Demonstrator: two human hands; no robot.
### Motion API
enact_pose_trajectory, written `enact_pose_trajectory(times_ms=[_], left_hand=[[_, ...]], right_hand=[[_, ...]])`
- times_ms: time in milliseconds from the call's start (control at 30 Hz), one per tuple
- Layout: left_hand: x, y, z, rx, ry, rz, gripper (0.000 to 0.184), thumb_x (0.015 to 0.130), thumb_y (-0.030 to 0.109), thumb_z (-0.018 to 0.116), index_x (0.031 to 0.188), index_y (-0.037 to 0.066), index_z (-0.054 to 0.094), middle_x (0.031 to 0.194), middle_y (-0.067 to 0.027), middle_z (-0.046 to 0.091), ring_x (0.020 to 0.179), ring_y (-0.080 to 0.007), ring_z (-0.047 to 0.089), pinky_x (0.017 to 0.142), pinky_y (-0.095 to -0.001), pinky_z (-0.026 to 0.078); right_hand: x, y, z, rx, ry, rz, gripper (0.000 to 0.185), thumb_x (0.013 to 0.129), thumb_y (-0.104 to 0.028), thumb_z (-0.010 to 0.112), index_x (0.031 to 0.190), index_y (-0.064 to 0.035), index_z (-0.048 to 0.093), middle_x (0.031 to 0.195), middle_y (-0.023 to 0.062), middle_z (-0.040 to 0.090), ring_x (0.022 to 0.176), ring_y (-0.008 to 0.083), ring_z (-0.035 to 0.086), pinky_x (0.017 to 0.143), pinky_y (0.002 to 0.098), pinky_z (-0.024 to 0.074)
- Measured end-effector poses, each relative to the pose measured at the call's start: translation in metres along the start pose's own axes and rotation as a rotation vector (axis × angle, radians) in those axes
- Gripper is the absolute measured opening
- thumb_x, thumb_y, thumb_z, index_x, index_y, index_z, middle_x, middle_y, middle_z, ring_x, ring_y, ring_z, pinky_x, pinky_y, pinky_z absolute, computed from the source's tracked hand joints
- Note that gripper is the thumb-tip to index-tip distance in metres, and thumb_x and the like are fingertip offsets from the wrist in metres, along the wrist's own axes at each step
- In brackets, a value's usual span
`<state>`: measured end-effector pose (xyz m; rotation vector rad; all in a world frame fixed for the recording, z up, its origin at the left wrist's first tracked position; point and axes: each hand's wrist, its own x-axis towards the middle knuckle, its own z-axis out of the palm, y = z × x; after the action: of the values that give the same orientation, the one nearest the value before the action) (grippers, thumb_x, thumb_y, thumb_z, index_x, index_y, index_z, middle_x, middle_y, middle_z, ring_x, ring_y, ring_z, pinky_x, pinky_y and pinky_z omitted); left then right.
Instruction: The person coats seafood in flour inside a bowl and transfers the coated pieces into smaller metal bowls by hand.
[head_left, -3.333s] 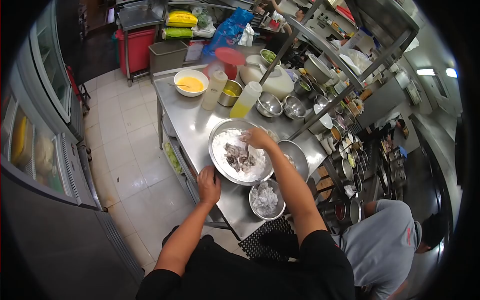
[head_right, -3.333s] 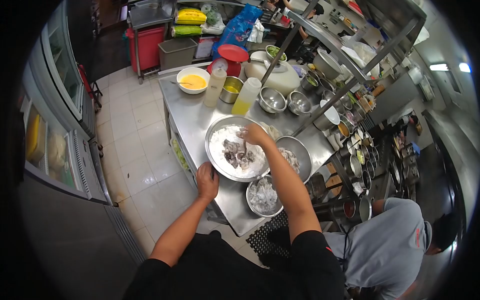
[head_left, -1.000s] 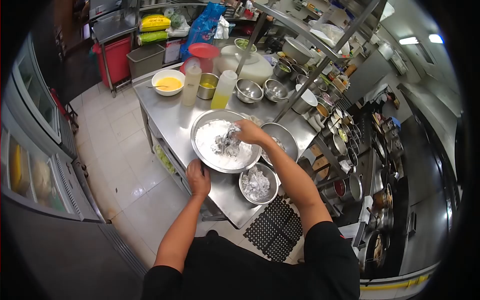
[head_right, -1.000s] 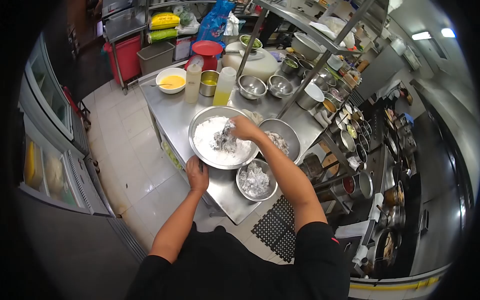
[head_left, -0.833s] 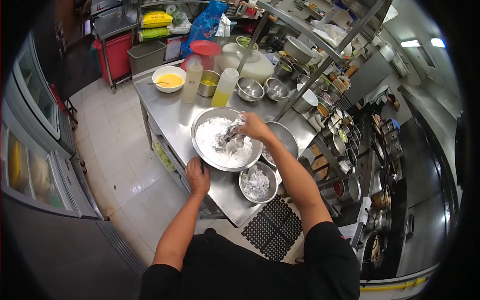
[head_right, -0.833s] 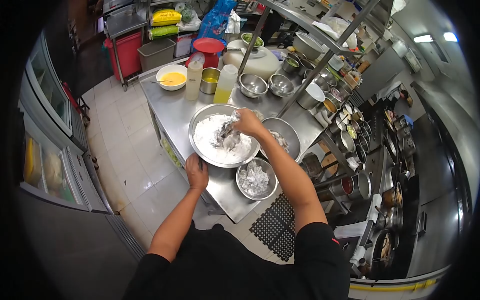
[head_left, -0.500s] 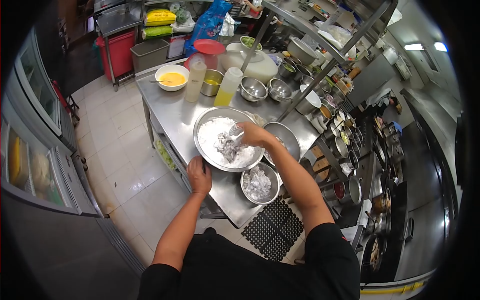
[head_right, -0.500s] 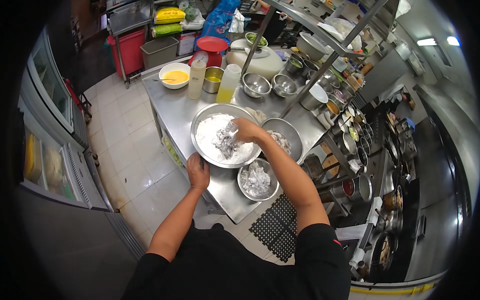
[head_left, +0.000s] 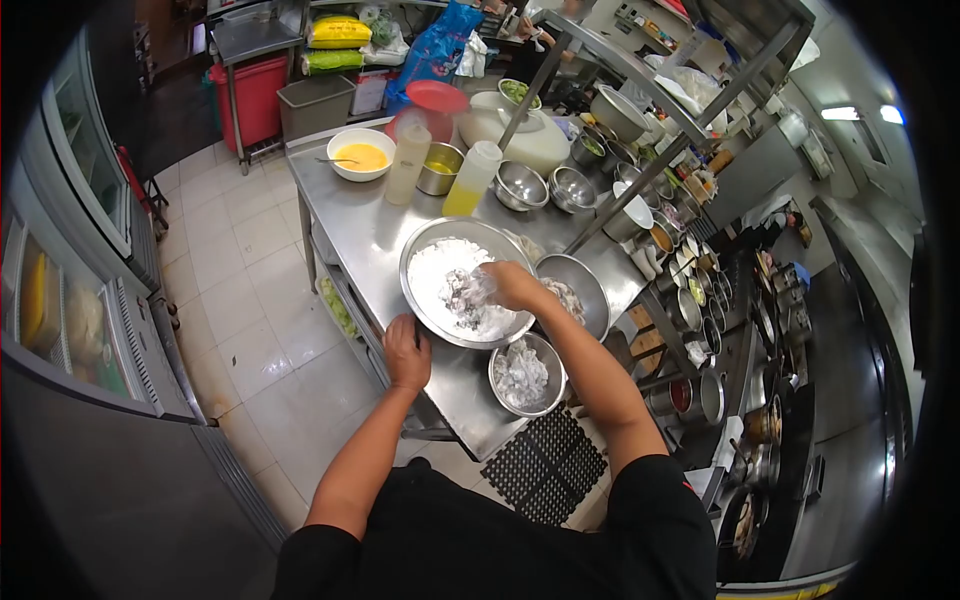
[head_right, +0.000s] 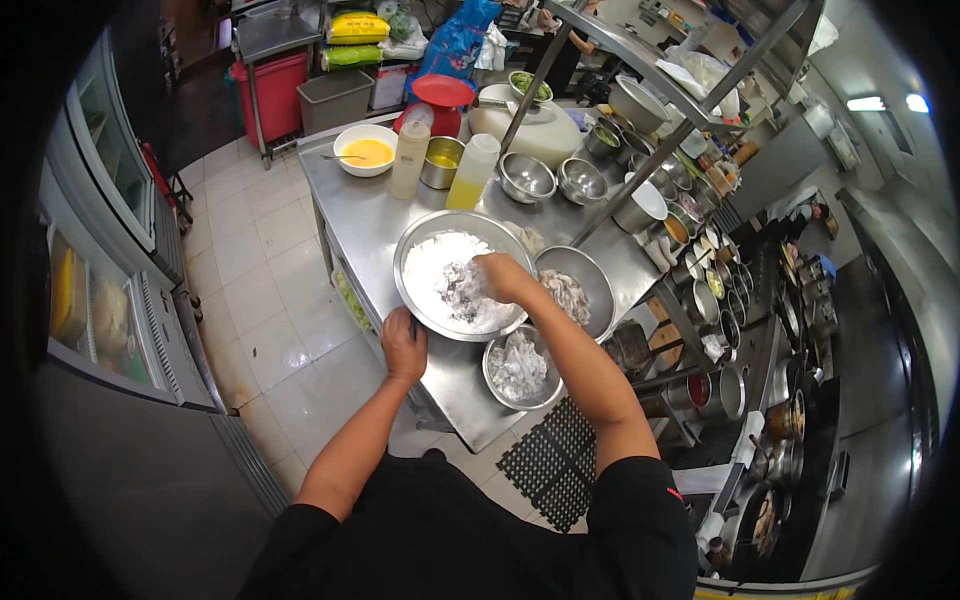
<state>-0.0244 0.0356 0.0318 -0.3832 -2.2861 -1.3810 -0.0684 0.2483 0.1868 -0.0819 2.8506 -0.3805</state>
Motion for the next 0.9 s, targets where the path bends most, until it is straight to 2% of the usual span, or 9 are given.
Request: enact_pose_trajectory(times_ms=[33, 133, 233, 333, 433, 633, 833, 867, 900], left_hand=[[0.000, 0.000, 0.000, -0.007, -0.007, -0.005, 0.034, 0.076, 0.003, 0.059, 0.110, -0.001, 0.055, 0.112, -0.0180, 0.057, 0.112, -0.0362, 0.051, 0.096, -0.0450, 0.037], [-0.001, -0.001, 0.000, -0.001, -0.003, -0.004, 0.034, 0.077, 0.003, 0.059, 0.110, -0.001, 0.056, 0.111, -0.0178, 0.057, 0.112, -0.0361, 0.051, 0.096, -0.0450, 0.038], [0.000, 0.001, -0.003, -0.014, -0.016, -0.008, 0.034, 0.077, 0.003, 0.059, 0.111, -0.001, 0.056, 0.111, -0.0179, 0.057, 0.112, -0.0358, 0.051, 0.096, -0.0450, 0.038], [-0.002, -0.001, -0.001, 0.000, 0.012, 0.006, 0.035, 0.076, 0.003, 0.059, 0.111, -0.001, 0.056, 0.112, -0.0176, 0.058, 0.112, -0.0356, 0.051, 0.096, -0.0451, 0.038], [-0.002, -0.002, 0.001, -0.004, 0.019, 0.010, 0.037, 0.076, 0.003, 0.060, 0.112, -0.001, 0.055, 0.113, -0.0176, 0.057, 0.112, -0.0356, 0.051, 0.096, -0.0449, 0.038], [-0.002, -0.002, 0.001, -0.023, 0.009, 0.009, 0.038, 0.075, 0.002, 0.060, 0.113, 0.000, 0.055, 0.113, -0.0176, 0.057, 0.112, -0.0355, 0.051, 0.095, -0.0449, 0.037], [-0.001, -0.001, -0.002, -0.030, -0.039, -0.003, 0.036, 0.078, 0.005, 0.060, 0.113, -0.004, 0.054, 0.115, -0.0215, 0.056, 0.110, -0.0392, 0.050, 0.098, -0.0456, 0.036], [-0.001, -0.001, -0.002, -0.029, -0.036, -0.002, 0.036, 0.078, 0.005, 0.060, 0.113, -0.004, 0.054, 0.115, -0.0215, 0.056, 0.110, -0.0392, 0.050, 0.098, -0.0456, 0.036], [-0.001, -0.002, -0.002, -0.026, -0.027, 0.006, 0.036, 0.078, 0.005, 0.060, 0.113, -0.004, 0.054, 0.115, -0.0215, 0.056, 0.110, -0.0392, 0.050, 0.098, -0.0456, 0.036]], right_hand=[[-0.002, -0.007, -0.002, -0.001, 0.000, -0.001, 0.062, 0.061, -0.013, 0.079, 0.119, -0.0047, 0.059, 0.108, 0.0271, 0.062, 0.103, 0.0399, 0.060, 0.090, 0.0424, 0.0486], [0.004, -0.024, 0.020, -0.146, -0.093, -0.119, 0.104, 0.052, -0.022, 0.088, 0.143, -0.0198, 0.037, 0.142, 0.0314, 0.030, 0.120, 0.0505, 0.045, 0.100, 0.0461, 0.0428], [0.015, -0.028, 0.035, -0.176, -0.078, -0.103, 0.085, 0.056, -0.021, 0.084, 0.133, -0.0152, 0.049, 0.129, 0.0342, 0.041, 0.112, 0.0457, 0.052, 0.096, 0.0435, 0.0451], [0.035, -0.002, 0.027, -0.117, 0.137, -0.142, 0.050, 0.059, -0.015, 0.080, 0.105, -0.0028, 0.064, 0.099, 0.0271, 0.062, 0.097, 0.0412, 0.061, 0.084, 0.0446, 0.0490], [0.033, 0.012, 0.003, -0.024, 0.190, -0.129, 0.034, 0.065, -0.010, 0.073, 0.097, -0.0036, 0.066, 0.099, 0.0273, 0.063, 0.096, 0.0403, 0.061, 0.084, 0.0454, 0.0492], [0.027, 0.000, -0.036, 0.161, 0.195, 0.148, 0.047, 0.065, -0.008, 0.074, 0.111, -0.0007, 0.064, 0.105, 0.0263, 0.063, 0.099, 0.0395, 0.061, 0.085, 0.0404, 0.0493], [0.024, 0.004, -0.014, 0.004, 0.039, -0.079, 0.075, 0.059, -0.021, 0.085, 0.124, -0.0006, 0.055, 0.113, 0.0225, 0.063, 0.107, 0.0348, 0.060, 0.093, 0.0385, 0.0463], [0.024, 0.000, -0.017, -0.006, -0.040, -0.029, 0.080, 0.058, -0.020, 0.085, 0.129, -0.0036, 0.052, 0.127, 0.0232, 0.055, 0.115, 0.0369, 0.055, 0.096, 0.0390, 0.0443], [0.028, 0.007, -0.006, -0.007, -0.039, -0.030, 0.080, 0.058, -0.020, 0.085, 0.129, -0.0036, 0.052, 0.127, 0.0232, 0.055, 0.115, 0.0369, 0.055, 0.096, 0.0390, 0.0443]])
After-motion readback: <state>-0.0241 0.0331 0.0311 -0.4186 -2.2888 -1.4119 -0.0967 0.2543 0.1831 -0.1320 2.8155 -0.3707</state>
